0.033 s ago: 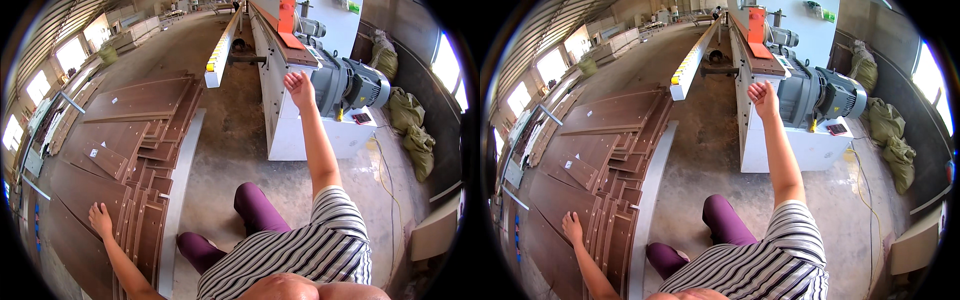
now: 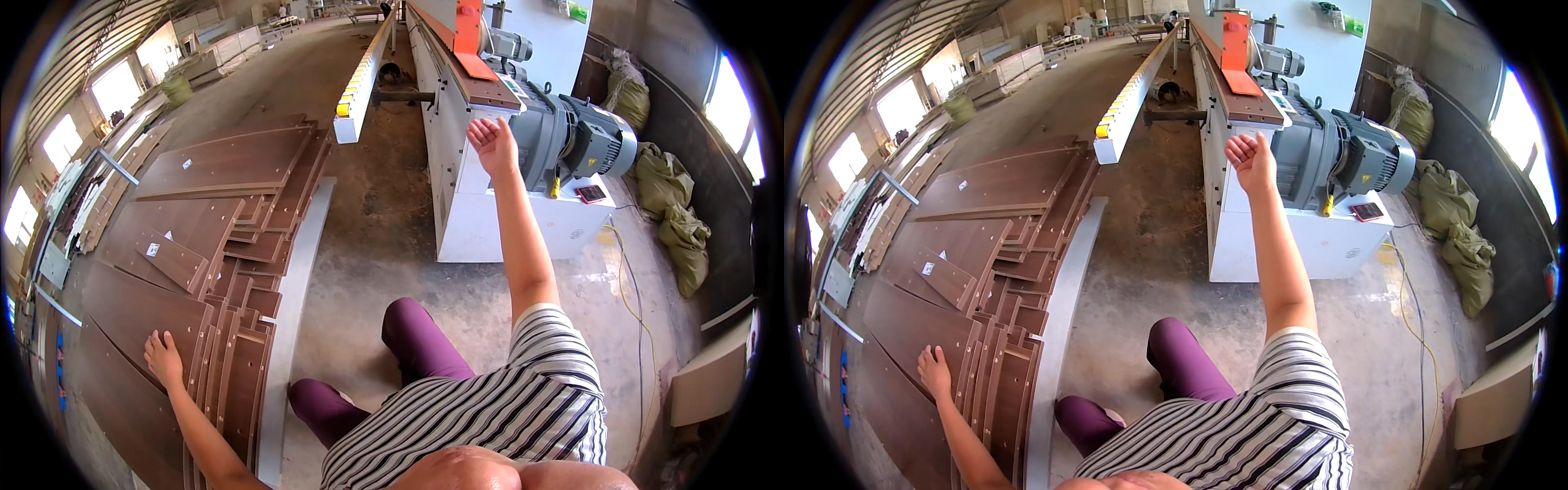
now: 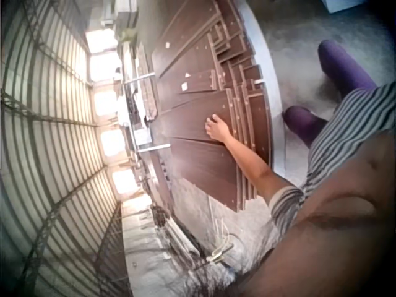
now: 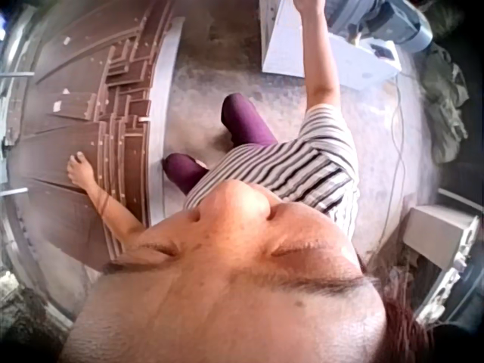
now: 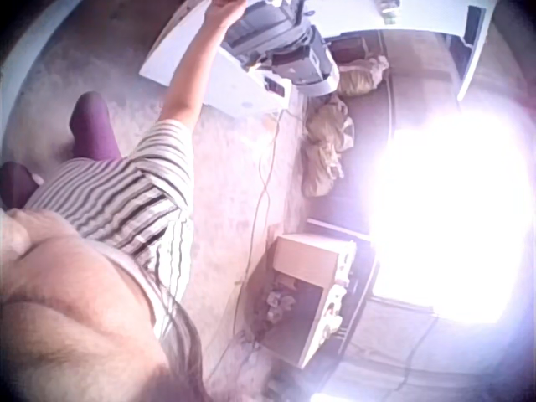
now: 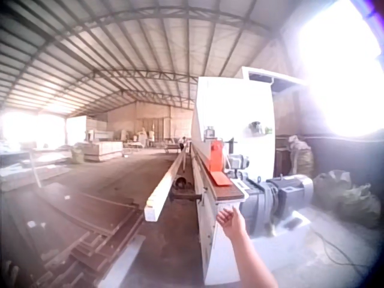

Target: The person picks up wood panels from a stack, places them into an edge-banding machine, and then organizes the processed panels into a new stack on the floor.

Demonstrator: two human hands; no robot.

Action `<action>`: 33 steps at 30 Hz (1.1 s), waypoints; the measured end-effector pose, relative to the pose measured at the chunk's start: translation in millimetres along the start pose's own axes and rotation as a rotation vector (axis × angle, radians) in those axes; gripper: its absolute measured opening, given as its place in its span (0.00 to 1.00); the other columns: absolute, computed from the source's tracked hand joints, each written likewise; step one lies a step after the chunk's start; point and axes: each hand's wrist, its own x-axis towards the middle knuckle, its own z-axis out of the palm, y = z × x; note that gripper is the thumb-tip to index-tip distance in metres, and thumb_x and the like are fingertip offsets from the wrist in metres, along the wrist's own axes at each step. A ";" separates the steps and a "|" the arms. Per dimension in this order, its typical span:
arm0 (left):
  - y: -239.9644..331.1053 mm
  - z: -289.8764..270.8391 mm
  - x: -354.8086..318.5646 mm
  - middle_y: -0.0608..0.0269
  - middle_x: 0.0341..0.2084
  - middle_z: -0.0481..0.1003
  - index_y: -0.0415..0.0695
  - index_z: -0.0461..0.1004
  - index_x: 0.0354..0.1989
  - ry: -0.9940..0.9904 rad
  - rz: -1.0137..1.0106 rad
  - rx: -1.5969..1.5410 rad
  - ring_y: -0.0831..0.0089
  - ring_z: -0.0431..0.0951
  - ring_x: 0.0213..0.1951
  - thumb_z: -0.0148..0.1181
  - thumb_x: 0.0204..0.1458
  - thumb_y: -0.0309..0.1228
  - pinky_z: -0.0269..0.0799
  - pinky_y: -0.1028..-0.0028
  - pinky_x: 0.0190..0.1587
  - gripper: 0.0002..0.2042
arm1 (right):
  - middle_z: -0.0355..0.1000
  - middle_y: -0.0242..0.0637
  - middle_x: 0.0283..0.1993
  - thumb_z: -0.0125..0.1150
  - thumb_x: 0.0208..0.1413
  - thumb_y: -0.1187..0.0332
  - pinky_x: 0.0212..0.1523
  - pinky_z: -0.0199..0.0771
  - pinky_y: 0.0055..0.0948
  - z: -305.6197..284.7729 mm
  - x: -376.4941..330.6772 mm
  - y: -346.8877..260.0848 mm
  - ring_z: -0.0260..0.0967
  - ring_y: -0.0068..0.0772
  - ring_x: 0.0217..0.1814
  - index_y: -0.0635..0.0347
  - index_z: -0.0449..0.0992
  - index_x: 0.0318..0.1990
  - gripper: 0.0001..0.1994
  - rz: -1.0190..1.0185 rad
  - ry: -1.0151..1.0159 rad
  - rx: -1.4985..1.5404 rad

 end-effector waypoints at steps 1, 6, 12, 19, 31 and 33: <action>0.2 1.0 -1.2 0.58 0.61 0.64 0.48 0.65 0.61 0.003 0.003 0.000 0.58 0.63 0.61 0.41 0.62 0.50 0.61 0.57 0.60 0.25 | 0.71 0.54 0.48 0.45 0.65 0.54 0.53 0.75 0.47 -8.0 4.3 -10.5 0.72 0.50 0.49 0.71 0.66 0.48 0.22 -0.010 0.053 0.021; -1.5 3.2 0.9 0.57 0.60 0.64 0.48 0.66 0.60 0.029 0.024 0.014 0.57 0.64 0.60 0.41 0.62 0.49 0.62 0.58 0.59 0.24 | 0.66 0.60 0.56 0.36 0.66 0.48 0.60 0.69 0.52 -41.4 5.6 -54.4 0.68 0.56 0.57 0.75 0.62 0.54 0.31 -0.022 0.097 0.050; -2.8 2.3 1.0 0.58 0.60 0.64 0.48 0.66 0.60 0.019 0.028 0.002 0.57 0.63 0.60 0.41 0.62 0.49 0.61 0.58 0.60 0.24 | 0.70 0.55 0.54 0.42 0.63 0.43 0.60 0.69 0.45 -43.2 -6.0 -82.0 0.68 0.48 0.58 0.75 0.62 0.57 0.35 -0.019 -0.187 -0.088; -5.1 3.6 0.2 0.59 0.60 0.64 0.48 0.66 0.60 0.043 0.009 -0.004 0.58 0.63 0.61 0.41 0.62 0.49 0.60 0.58 0.61 0.24 | 0.72 0.54 0.50 0.52 0.61 0.52 0.41 0.81 0.38 -21.2 -29.5 -97.4 0.76 0.47 0.46 0.72 0.66 0.55 0.28 0.157 -0.464 0.012; -9.2 9.4 -2.3 0.55 0.57 0.68 0.47 0.69 0.57 0.134 0.041 -0.031 0.56 0.66 0.59 0.44 0.61 0.49 0.61 0.59 0.60 0.23 | 0.72 0.37 0.26 0.58 0.52 0.64 0.28 0.71 0.26 -15.2 -99.7 -106.8 0.70 0.29 0.27 0.59 0.75 0.29 0.08 -0.074 -0.043 -0.372; -18.7 12.7 -2.6 0.51 0.54 0.71 0.45 0.72 0.54 0.221 0.119 -0.037 0.55 0.69 0.57 0.45 0.60 0.48 0.62 0.60 0.60 0.23 | 0.73 0.38 0.28 0.58 0.52 0.61 0.30 0.71 0.28 -22.3 -111.8 -109.0 0.70 0.31 0.29 0.59 0.75 0.32 0.11 -0.043 -0.025 -0.414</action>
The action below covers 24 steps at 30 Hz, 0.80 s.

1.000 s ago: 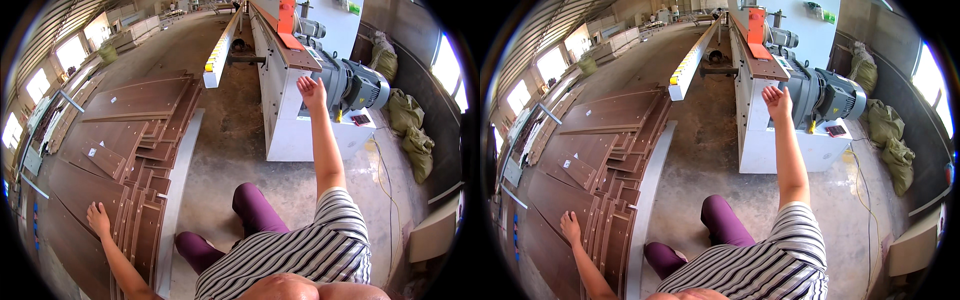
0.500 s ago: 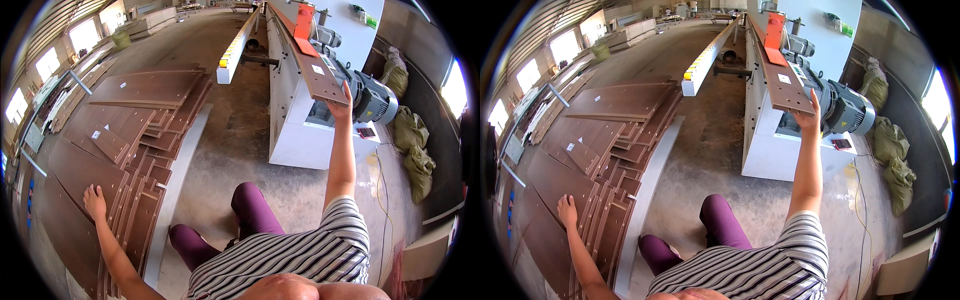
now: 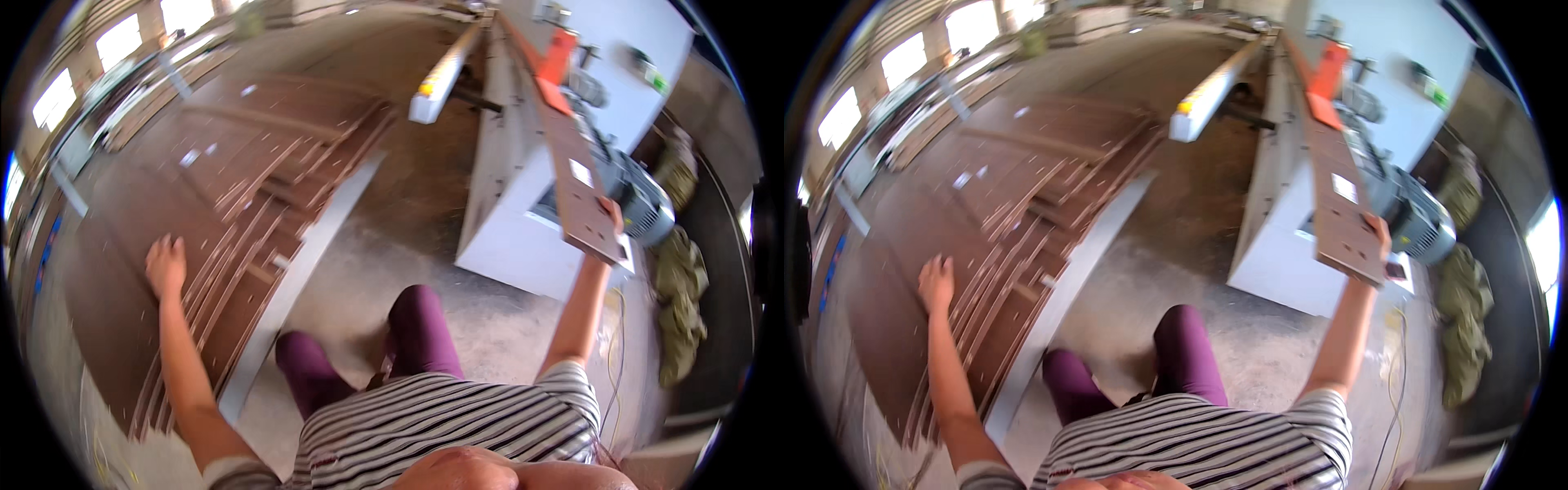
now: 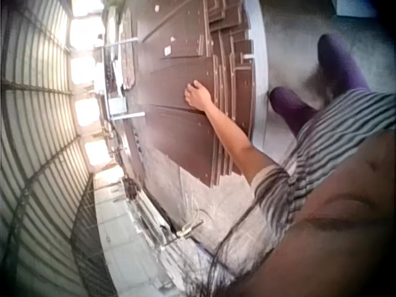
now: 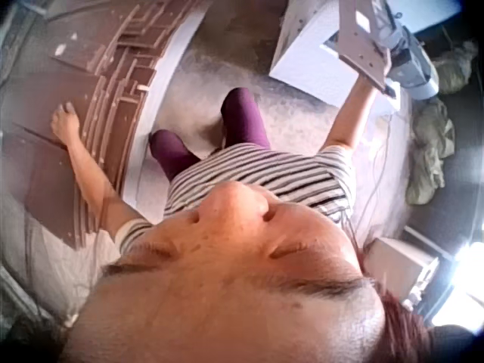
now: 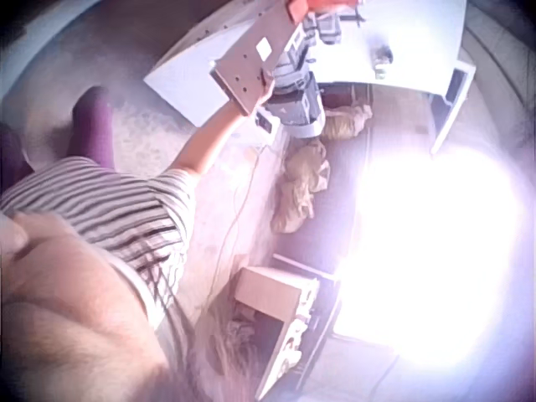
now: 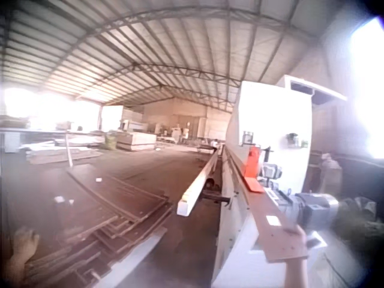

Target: The person picks up wood panels from a stack, places them into an edge-banding machine, and then organizes the processed panels into a new stack on the floor.

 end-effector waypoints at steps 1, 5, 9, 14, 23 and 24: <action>-1.8 3.5 0.7 0.52 0.54 0.71 0.46 0.72 0.54 0.017 -0.006 0.008 0.55 0.68 0.57 0.45 0.60 0.48 0.62 0.60 0.60 0.23 | 0.75 0.41 0.32 0.57 0.52 0.59 0.32 0.74 0.32 -1.6 -13.6 -5.5 0.72 0.35 0.31 0.61 0.76 0.35 0.13 0.070 -0.080 0.014; 8.9 12.7 8.0 0.55 0.54 0.70 0.47 0.72 0.54 -0.018 -0.052 -0.010 0.54 0.68 0.56 0.45 0.59 0.49 0.63 0.59 0.59 0.23 | 0.74 0.46 0.44 0.54 0.57 0.60 0.45 0.76 0.35 -7.2 -57.6 -1.9 0.75 0.38 0.43 0.65 0.74 0.47 0.17 0.088 -0.244 0.141; 15.4 -2.9 3.5 0.57 0.56 0.68 0.47 0.71 0.56 -0.084 -0.129 -0.050 0.56 0.66 0.58 0.46 0.58 0.49 0.61 0.58 0.60 0.24 | 0.72 0.48 0.48 0.57 0.55 0.59 0.45 0.77 0.37 39.7 -96.1 14.8 0.74 0.40 0.45 0.68 0.66 0.55 0.25 0.109 -0.359 0.043; 10.8 -6.8 3.2 0.46 0.53 0.70 0.41 0.70 0.54 -0.093 -0.185 -0.416 0.52 0.71 0.54 0.50 0.58 0.47 0.66 0.61 0.56 0.24 | 0.71 0.51 0.49 0.61 0.41 0.55 0.43 0.76 0.35 126.8 -140.4 49.6 0.74 0.41 0.45 0.70 0.64 0.59 0.37 0.080 -0.461 -0.011; 205.9 -174.4 -187.4 0.51 0.59 0.63 0.44 0.45 0.68 -0.931 -0.127 -2.543 0.62 0.66 0.60 0.50 0.58 0.55 0.62 0.59 0.60 0.38 | 0.69 0.46 0.52 0.63 0.37 0.57 0.55 0.65 0.32 285.1 -175.1 137.8 0.67 0.37 0.53 0.70 0.63 0.59 0.40 0.348 -1.055 0.146; 205.9 -188.0 -197.0 0.52 0.59 0.63 0.43 0.46 0.67 -0.819 -0.195 -2.544 0.63 0.65 0.60 0.55 0.58 0.49 0.62 0.59 0.60 0.37 | 0.69 0.46 0.52 0.63 0.38 0.58 0.53 0.66 0.32 304.1 -186.1 146.3 0.68 0.37 0.53 0.70 0.62 0.60 0.40 0.455 -1.138 0.221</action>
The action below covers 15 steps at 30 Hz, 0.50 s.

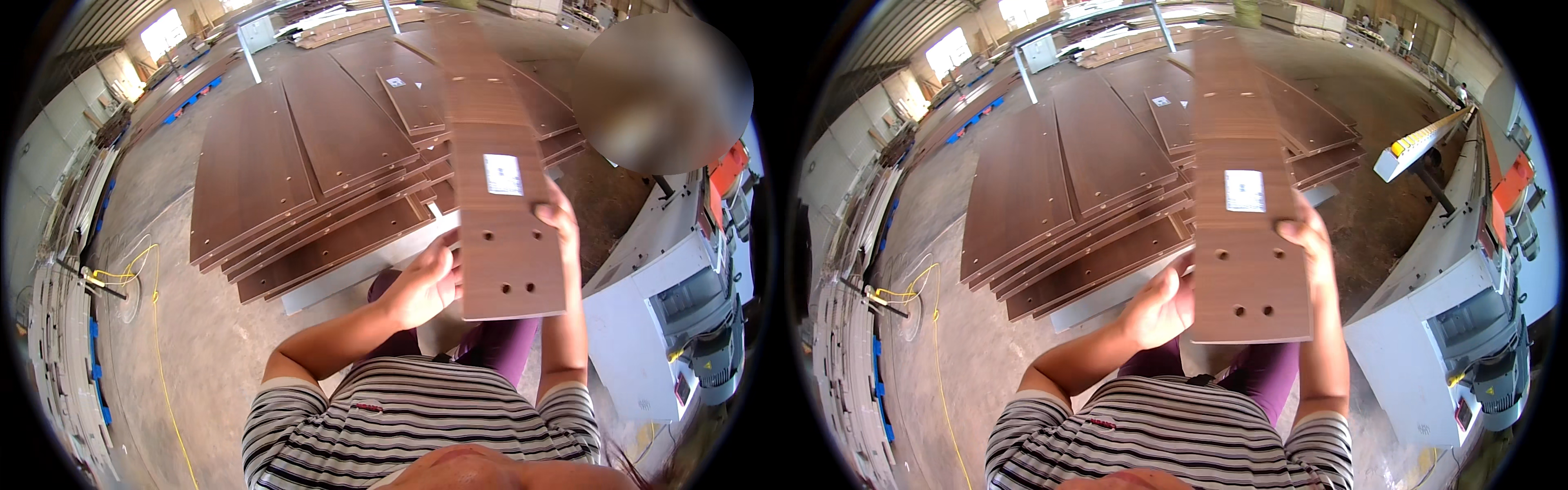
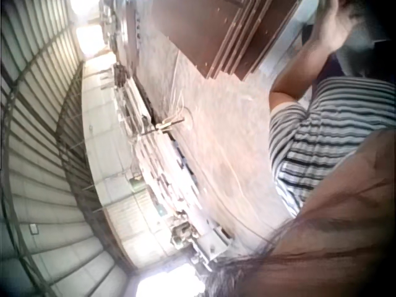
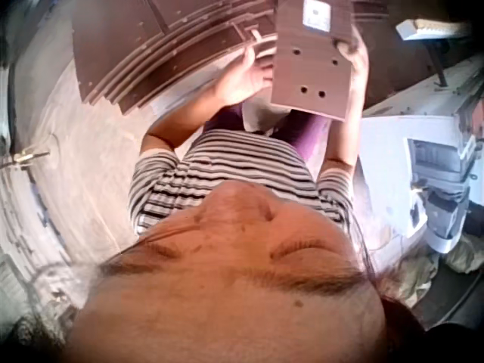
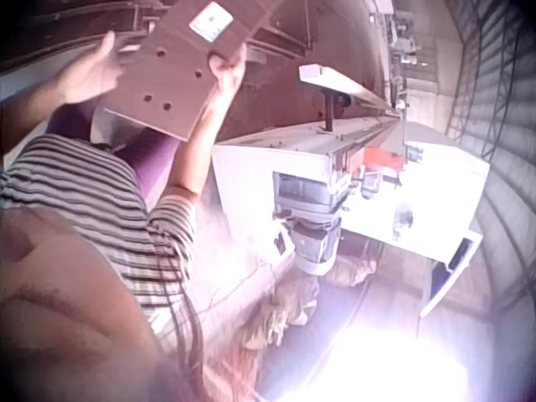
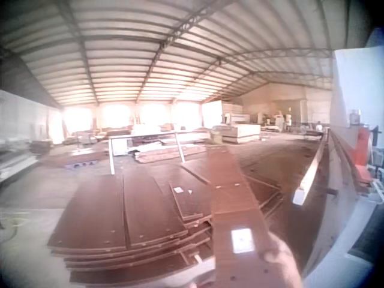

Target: The person picks up wood panels from a stack, places them into an edge-banding machine, and then organizes the processed panels into a new stack on the floor.

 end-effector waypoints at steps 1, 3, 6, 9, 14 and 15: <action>2.4 10.5 -5.0 0.54 0.58 0.64 0.42 0.47 0.66 0.075 0.054 -0.008 0.64 0.66 0.59 0.57 0.58 0.38 0.63 0.60 0.60 0.33 | 0.70 0.47 0.52 0.59 0.42 0.55 0.52 0.68 0.33 1.9 10.3 12.6 0.69 0.37 0.51 0.71 0.61 0.61 0.39 0.034 -0.071 -0.071; 13.8 18.1 -16.2 0.57 0.57 0.65 0.39 0.54 0.64 0.227 0.218 0.222 0.67 0.65 0.60 0.56 0.56 0.26 0.62 0.64 0.60 0.28 | 0.71 0.46 0.51 0.60 0.43 0.58 0.51 0.71 0.33 23.2 25.6 35.7 0.71 0.37 0.49 0.70 0.62 0.61 0.37 0.125 -0.177 0.087; 23.5 11.8 -27.3 0.57 0.53 0.69 0.37 0.59 0.61 0.395 0.273 0.231 0.68 0.69 0.56 0.51 0.52 0.20 0.63 0.65 0.60 0.25 | 0.71 0.47 0.52 0.61 0.45 0.59 0.52 0.71 0.33 36.2 47.5 72.8 0.71 0.37 0.50 0.70 0.62 0.60 0.35 0.258 -0.334 0.211; 39.4 -17.0 -34.5 0.57 0.53 0.70 0.37 0.61 0.59 0.542 0.218 0.224 0.67 0.70 0.55 0.50 0.50 0.19 0.65 0.65 0.59 0.24 | 0.68 0.47 0.54 0.60 0.50 0.57 0.53 0.70 0.33 34.1 63.1 130.0 0.68 0.36 0.55 0.70 0.59 0.61 0.35 0.378 -0.222 0.162; 117.2 -109.5 -12.3 0.56 0.49 0.72 0.37 0.67 0.52 0.696 0.213 0.387 0.65 0.72 0.53 0.52 0.48 0.23 0.66 0.62 0.58 0.20 | 0.71 0.46 0.53 0.45 0.67 0.56 0.53 0.73 0.40 36.0 42.5 115.8 0.72 0.41 0.52 0.63 0.63 0.59 0.22 0.408 -0.392 0.456; 135.6 -129.6 0.0 0.55 0.51 0.71 0.37 0.68 0.51 0.675 0.137 0.418 0.63 0.71 0.54 0.52 0.48 0.24 0.65 0.61 0.59 0.19 | 0.71 0.46 0.53 0.45 0.67 0.56 0.53 0.73 0.39 21.2 35.1 115.8 0.72 0.40 0.52 0.63 0.63 0.59 0.22 0.414 -0.375 0.381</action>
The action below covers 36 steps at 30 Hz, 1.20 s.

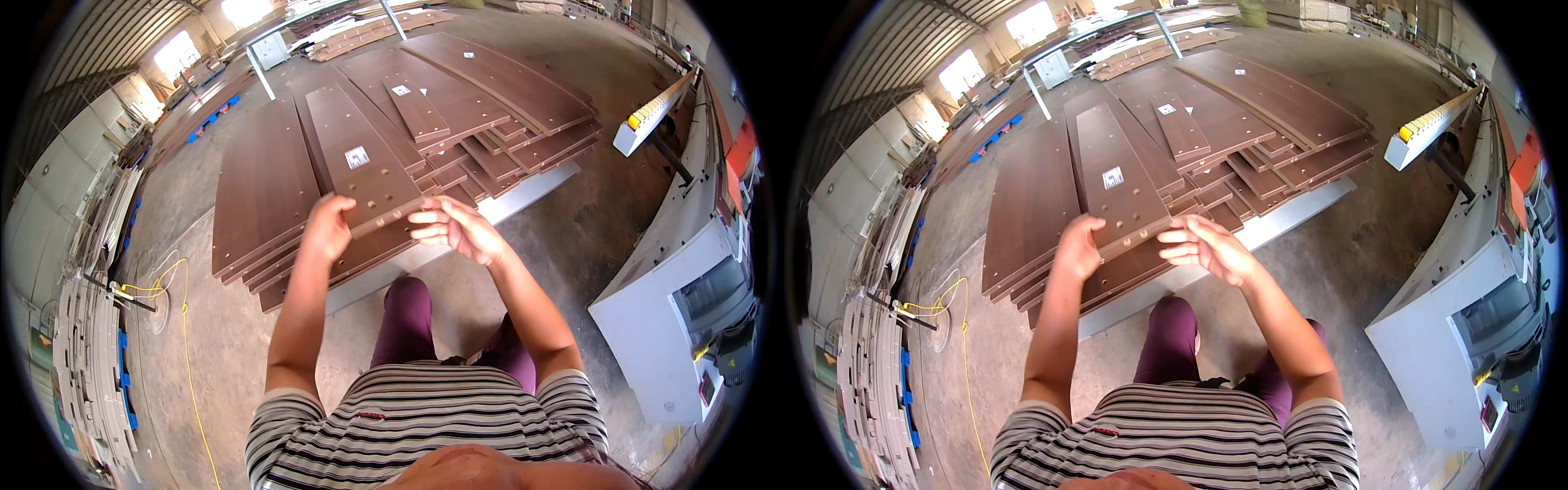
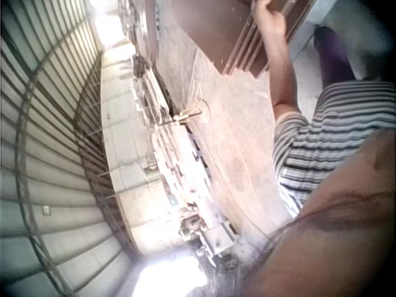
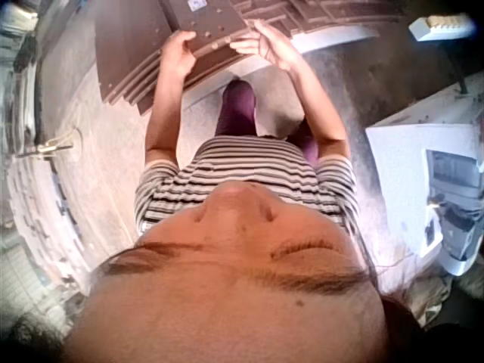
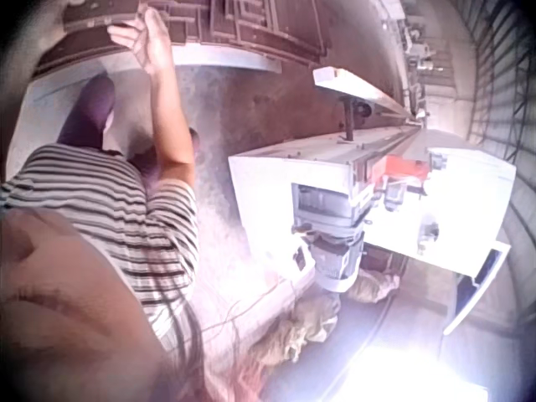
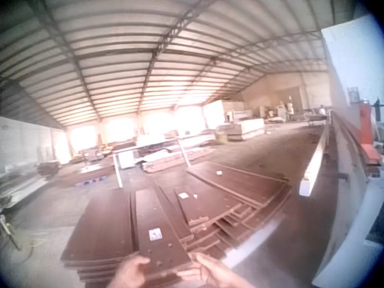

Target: The person picks up wood panels from a stack, places them into an edge-banding machine, and then organizes the processed panels into a new stack on the floor.

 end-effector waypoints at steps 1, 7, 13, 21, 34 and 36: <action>7.3 -1.7 18.5 0.52 0.54 0.69 0.36 0.68 0.52 0.123 0.128 0.399 0.59 0.69 0.57 0.53 0.51 0.28 0.63 0.60 0.61 0.19 | 0.71 0.47 0.53 0.45 0.67 0.56 0.53 0.73 0.38 -13.8 -11.3 2.2 0.73 0.40 0.51 0.63 0.63 0.59 0.22 0.016 0.028 -0.062; -13.9 -27.2 86.5 0.34 0.63 0.56 0.44 0.63 0.63 0.372 0.588 1.806 0.45 0.57 0.65 0.43 0.61 0.47 0.52 0.58 0.66 0.26 | 0.72 0.46 0.51 0.48 0.65 0.61 0.54 0.72 0.35 -55.1 -86.5 1.1 0.72 0.37 0.52 0.66 0.65 0.56 0.19 0.037 0.183 -0.226; -9.9 -19.7 99.9 0.37 0.64 0.56 0.57 0.65 0.63 0.260 0.515 1.748 0.42 0.58 0.64 0.41 0.63 0.47 0.55 0.58 0.65 0.22 | 0.74 0.50 0.46 0.50 0.65 0.61 0.50 0.74 0.38 19.4 -120.8 -58.3 0.74 0.41 0.48 0.68 0.68 0.51 0.17 -0.371 0.073 -0.378; -14.1 -58.8 134.4 0.38 0.56 0.66 0.49 0.71 0.57 0.133 0.886 1.754 0.41 0.65 0.58 0.46 0.62 0.41 0.61 0.54 0.60 0.18 | 0.72 0.47 0.38 0.49 0.64 0.58 0.41 0.75 0.35 180.3 -125.4 -115.3 0.73 0.40 0.41 0.63 0.67 0.41 0.15 -0.742 -0.588 -0.297; -27.3 -37.9 144.1 0.41 0.50 0.72 0.46 0.74 0.51 0.222 1.049 1.680 0.47 0.72 0.51 0.51 0.59 0.39 0.66 0.53 0.55 0.16 | 0.68 0.29 0.34 0.47 0.61 0.68 0.38 0.67 0.27 205.7 -164.6 -153.0 0.65 0.25 0.36 0.53 0.67 0.33 0.05 -0.877 -0.312 -0.488; -23.5 -34.4 145.2 0.44 0.48 0.73 0.46 0.75 0.50 0.212 1.127 1.748 0.50 0.72 0.52 0.51 0.58 0.39 0.66 0.53 0.55 0.16 | 0.67 0.27 0.33 0.46 0.61 0.69 0.38 0.65 0.26 222.2 -171.6 -153.5 0.64 0.23 0.36 0.51 0.67 0.31 0.06 -0.873 -0.235 -0.510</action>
